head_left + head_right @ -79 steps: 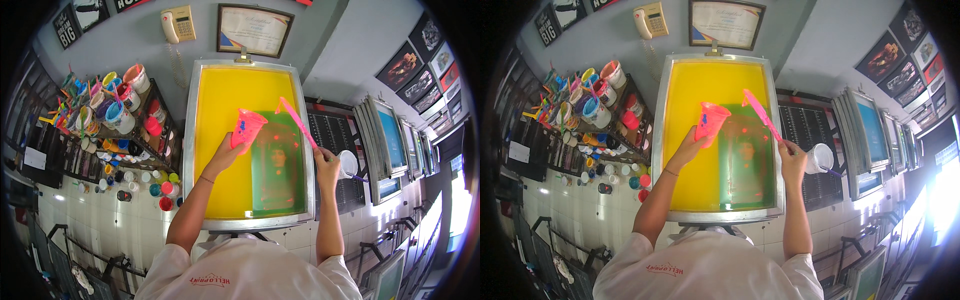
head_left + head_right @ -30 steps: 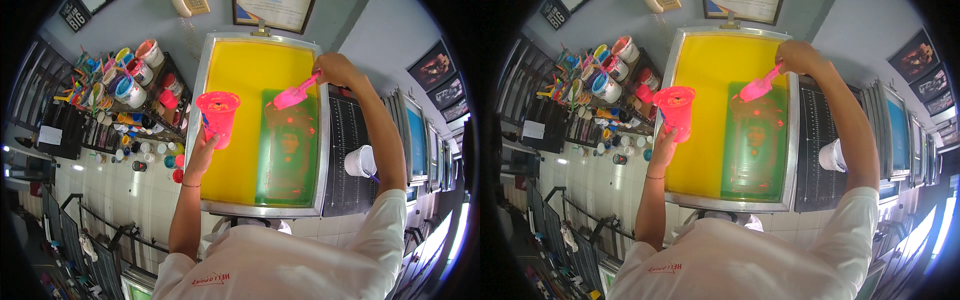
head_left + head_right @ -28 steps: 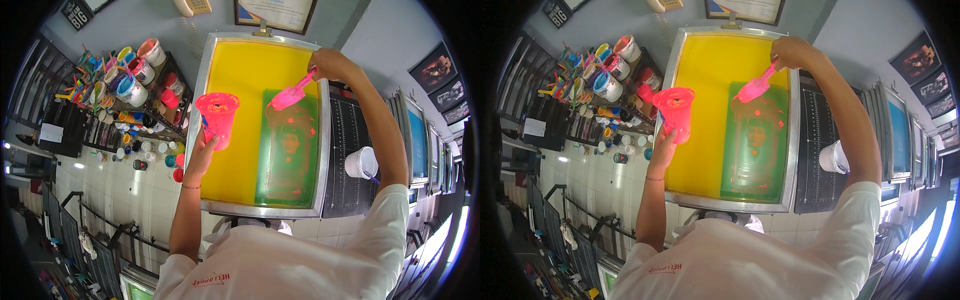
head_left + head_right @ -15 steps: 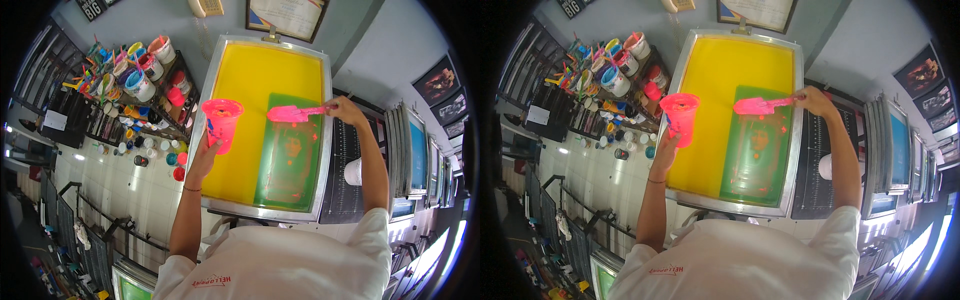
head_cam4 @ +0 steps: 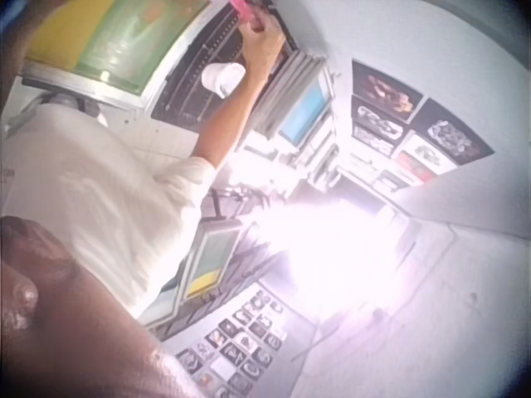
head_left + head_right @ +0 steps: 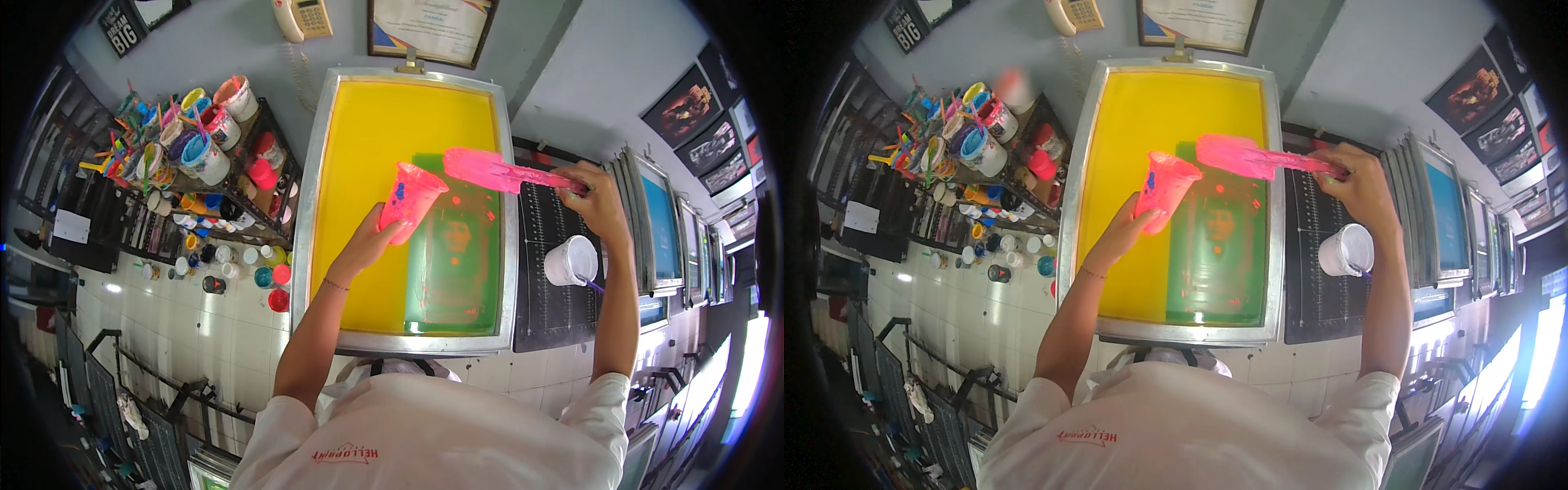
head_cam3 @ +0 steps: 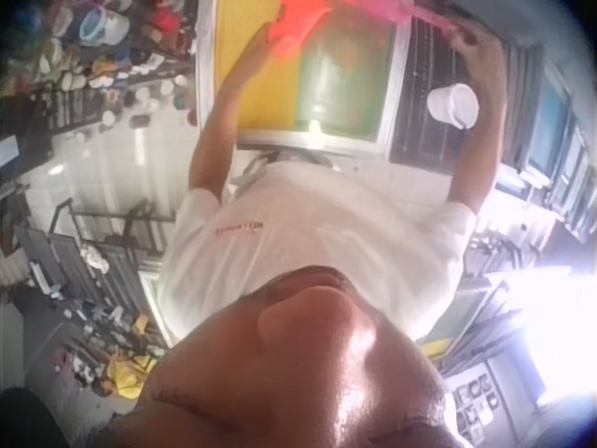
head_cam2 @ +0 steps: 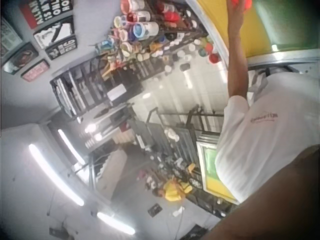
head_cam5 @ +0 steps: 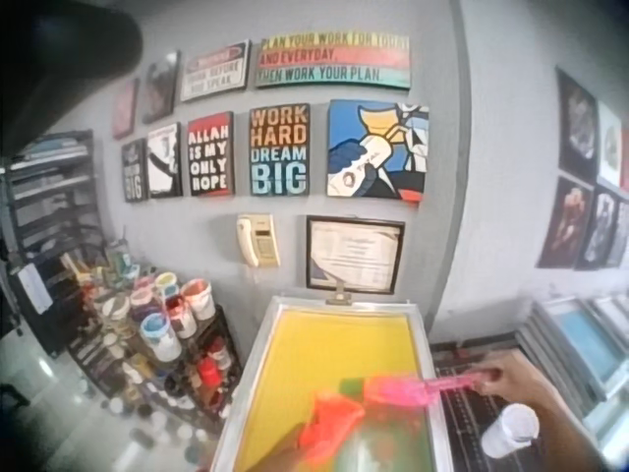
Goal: The person applies ink to a printing screen using a spatula, moves the screen frame between stations, cleans their hands with a cloth, and stirs ink in containers.
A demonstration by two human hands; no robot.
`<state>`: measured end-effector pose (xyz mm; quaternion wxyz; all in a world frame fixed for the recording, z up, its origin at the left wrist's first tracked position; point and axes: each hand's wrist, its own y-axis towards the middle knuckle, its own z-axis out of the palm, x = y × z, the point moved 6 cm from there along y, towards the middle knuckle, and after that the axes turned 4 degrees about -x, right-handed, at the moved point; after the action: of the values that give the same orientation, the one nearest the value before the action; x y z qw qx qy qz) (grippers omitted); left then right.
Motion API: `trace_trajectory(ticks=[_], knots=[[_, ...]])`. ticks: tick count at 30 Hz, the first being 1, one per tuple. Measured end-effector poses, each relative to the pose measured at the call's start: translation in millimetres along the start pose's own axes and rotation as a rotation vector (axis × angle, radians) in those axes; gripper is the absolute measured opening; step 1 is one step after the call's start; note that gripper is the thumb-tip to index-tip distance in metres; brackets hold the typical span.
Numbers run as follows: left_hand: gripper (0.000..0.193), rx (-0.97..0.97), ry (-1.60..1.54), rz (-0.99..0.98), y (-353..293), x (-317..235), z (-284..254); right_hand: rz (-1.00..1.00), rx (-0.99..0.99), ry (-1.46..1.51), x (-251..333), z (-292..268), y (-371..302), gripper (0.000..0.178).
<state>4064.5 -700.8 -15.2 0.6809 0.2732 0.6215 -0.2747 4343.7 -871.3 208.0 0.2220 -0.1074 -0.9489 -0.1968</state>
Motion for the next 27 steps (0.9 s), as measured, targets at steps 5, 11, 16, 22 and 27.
trace_trajectory(ticks=[5,11,16,22,27], knots=[[0.046,-0.001,-0.066,0.042,19.6,-15.4,9.3,-0.512,-0.125,-0.577,99.1,-8.4,-26.3,0.031],[0.048,-0.088,-0.258,0.005,10.4,-4.7,-15.1,-0.384,-0.041,-0.527,91.5,-19.7,-20.8,0.029],[0.049,-0.168,-0.280,0.112,-16.7,-6.9,-19.6,-0.296,0.264,-0.396,38.5,22.3,50.8,0.024],[0.055,-0.415,-0.285,0.080,-73.7,5.7,-10.3,-0.596,0.422,-0.423,11.2,88.1,151.5,0.027],[0.054,-0.567,-0.284,0.070,-127.6,-14.6,15.8,-0.678,0.650,-0.473,37.0,140.2,210.1,0.030]])
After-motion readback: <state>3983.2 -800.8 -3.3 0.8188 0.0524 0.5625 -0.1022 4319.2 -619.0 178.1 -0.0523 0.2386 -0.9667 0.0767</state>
